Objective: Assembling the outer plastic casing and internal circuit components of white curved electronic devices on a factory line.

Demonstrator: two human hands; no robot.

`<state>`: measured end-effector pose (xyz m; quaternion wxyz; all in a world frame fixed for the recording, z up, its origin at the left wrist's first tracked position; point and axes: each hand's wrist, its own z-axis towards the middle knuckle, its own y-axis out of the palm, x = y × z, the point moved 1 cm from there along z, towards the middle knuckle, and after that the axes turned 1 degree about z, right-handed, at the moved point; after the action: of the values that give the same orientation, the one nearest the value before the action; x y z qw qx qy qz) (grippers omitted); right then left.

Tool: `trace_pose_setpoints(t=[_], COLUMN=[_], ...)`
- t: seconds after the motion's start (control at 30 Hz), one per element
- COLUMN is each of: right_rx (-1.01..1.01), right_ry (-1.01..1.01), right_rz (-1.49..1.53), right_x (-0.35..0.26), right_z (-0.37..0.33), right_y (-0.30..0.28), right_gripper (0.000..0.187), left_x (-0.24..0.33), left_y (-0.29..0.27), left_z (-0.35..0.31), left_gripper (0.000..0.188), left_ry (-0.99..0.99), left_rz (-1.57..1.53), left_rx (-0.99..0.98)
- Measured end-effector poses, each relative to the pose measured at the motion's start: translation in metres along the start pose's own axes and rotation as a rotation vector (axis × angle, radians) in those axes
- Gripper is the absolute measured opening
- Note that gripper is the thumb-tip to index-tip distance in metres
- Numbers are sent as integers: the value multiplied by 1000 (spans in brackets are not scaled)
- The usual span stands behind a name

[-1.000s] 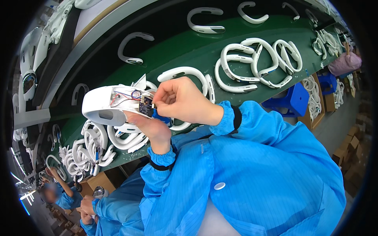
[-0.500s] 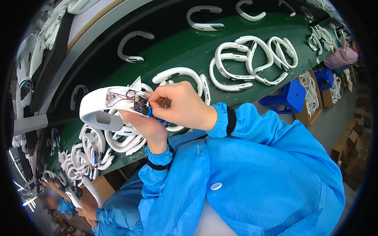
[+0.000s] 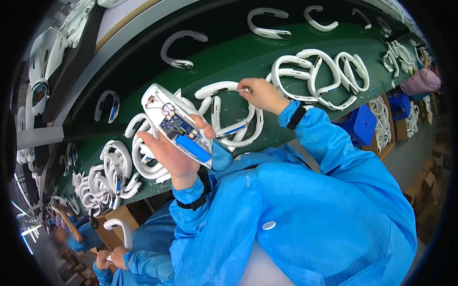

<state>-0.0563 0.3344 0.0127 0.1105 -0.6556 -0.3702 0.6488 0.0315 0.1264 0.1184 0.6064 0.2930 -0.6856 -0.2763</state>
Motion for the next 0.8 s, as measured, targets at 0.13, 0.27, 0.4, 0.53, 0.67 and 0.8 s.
trace_pose_setpoints(t=[0.13,0.27,0.4,0.53,0.67,0.8], right_rx=[57,92,189,160,126,197], right_ry=[-302,-282,-634,-700,-365,-287], right_rz=[109,287,264,305,274,103], right_x=[-29,-112,-144,-146,-113,-74], right_z=[1,-29,-34,-38,-33,-26], right_y=[-11,-35,-31,-26,-28,-16], right_gripper=[21,20,18,13,9,26], left_x=[0,0,0,8,3,1], left_y=[2,-4,2,13,0,-3], left_z=[-2,-3,5,3,-1,1], left_gripper=[88,83,82,83,91,90], left_ry=[-88,-104,-88,-115,-96,-110], left_rz=[-54,-36,-123,-334,41,37], left_rx=[51,-67,165,383,30,65])
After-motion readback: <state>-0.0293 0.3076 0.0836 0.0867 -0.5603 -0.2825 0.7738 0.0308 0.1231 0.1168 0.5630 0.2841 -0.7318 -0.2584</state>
